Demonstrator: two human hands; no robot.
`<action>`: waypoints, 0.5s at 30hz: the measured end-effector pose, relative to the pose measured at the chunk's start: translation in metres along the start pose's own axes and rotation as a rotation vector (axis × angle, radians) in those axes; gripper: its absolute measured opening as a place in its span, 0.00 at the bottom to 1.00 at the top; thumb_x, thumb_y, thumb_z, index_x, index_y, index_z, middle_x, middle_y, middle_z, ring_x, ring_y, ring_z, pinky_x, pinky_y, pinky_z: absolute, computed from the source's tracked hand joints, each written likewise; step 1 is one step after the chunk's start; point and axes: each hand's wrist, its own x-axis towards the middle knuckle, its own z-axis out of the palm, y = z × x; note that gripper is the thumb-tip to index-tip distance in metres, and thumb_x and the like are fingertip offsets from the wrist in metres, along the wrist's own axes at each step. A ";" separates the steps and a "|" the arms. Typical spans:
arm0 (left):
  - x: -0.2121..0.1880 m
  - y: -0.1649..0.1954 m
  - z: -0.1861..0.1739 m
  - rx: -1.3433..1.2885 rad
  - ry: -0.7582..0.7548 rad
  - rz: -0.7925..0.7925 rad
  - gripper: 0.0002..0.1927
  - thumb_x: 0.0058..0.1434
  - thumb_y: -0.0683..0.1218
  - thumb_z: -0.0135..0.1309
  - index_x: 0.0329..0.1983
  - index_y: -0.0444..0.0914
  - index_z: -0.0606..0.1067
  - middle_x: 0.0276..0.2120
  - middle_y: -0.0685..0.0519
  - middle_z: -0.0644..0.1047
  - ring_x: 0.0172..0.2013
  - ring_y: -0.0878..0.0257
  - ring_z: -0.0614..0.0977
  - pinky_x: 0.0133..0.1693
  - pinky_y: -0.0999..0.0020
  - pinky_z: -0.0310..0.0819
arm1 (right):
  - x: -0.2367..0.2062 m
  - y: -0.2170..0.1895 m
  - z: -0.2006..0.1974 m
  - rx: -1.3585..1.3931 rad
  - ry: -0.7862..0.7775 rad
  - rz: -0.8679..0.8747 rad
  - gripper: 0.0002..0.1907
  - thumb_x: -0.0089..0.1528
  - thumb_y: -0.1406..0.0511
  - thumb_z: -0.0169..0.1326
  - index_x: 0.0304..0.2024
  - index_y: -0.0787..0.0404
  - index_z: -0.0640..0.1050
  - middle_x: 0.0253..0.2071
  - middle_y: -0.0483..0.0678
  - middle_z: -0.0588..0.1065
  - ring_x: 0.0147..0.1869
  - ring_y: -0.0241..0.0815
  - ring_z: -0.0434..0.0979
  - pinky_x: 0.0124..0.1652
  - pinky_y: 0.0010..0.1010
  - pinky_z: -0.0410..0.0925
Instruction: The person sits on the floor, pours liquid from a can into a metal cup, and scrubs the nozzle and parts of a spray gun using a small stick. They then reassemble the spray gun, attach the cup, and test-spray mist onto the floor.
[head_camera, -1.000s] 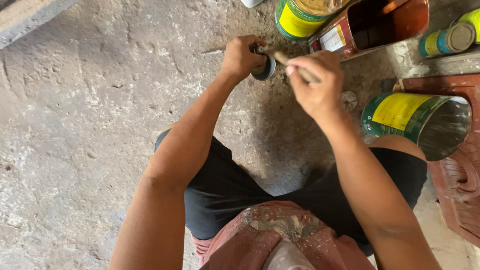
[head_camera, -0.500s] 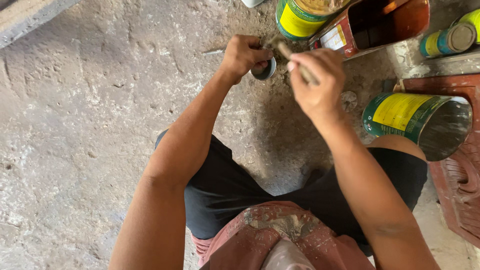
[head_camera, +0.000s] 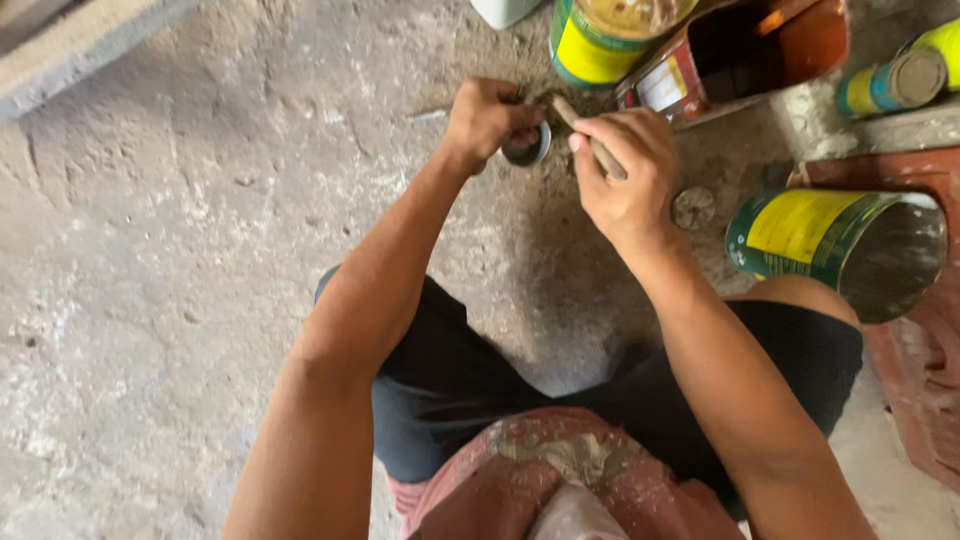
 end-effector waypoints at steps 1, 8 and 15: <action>0.000 -0.001 0.001 -0.017 -0.019 0.000 0.05 0.53 0.36 0.64 0.26 0.30 0.79 0.22 0.46 0.81 0.21 0.63 0.83 0.24 0.68 0.80 | 0.001 -0.001 0.000 0.008 -0.016 -0.007 0.09 0.64 0.75 0.64 0.45 0.65 0.80 0.44 0.53 0.78 0.49 0.55 0.76 0.53 0.44 0.68; -0.003 0.002 0.001 0.101 0.025 0.075 0.06 0.51 0.35 0.65 0.23 0.30 0.78 0.20 0.47 0.79 0.21 0.63 0.82 0.23 0.68 0.78 | 0.004 -0.009 -0.001 0.036 0.055 -0.013 0.08 0.63 0.76 0.63 0.44 0.65 0.80 0.42 0.52 0.79 0.48 0.54 0.77 0.51 0.43 0.69; -0.004 0.008 0.001 -0.033 -0.023 0.055 0.07 0.52 0.36 0.64 0.24 0.30 0.77 0.20 0.48 0.80 0.20 0.63 0.83 0.23 0.68 0.79 | -0.001 -0.009 -0.001 0.021 0.045 0.020 0.08 0.64 0.75 0.63 0.45 0.64 0.80 0.42 0.53 0.78 0.48 0.55 0.77 0.51 0.42 0.70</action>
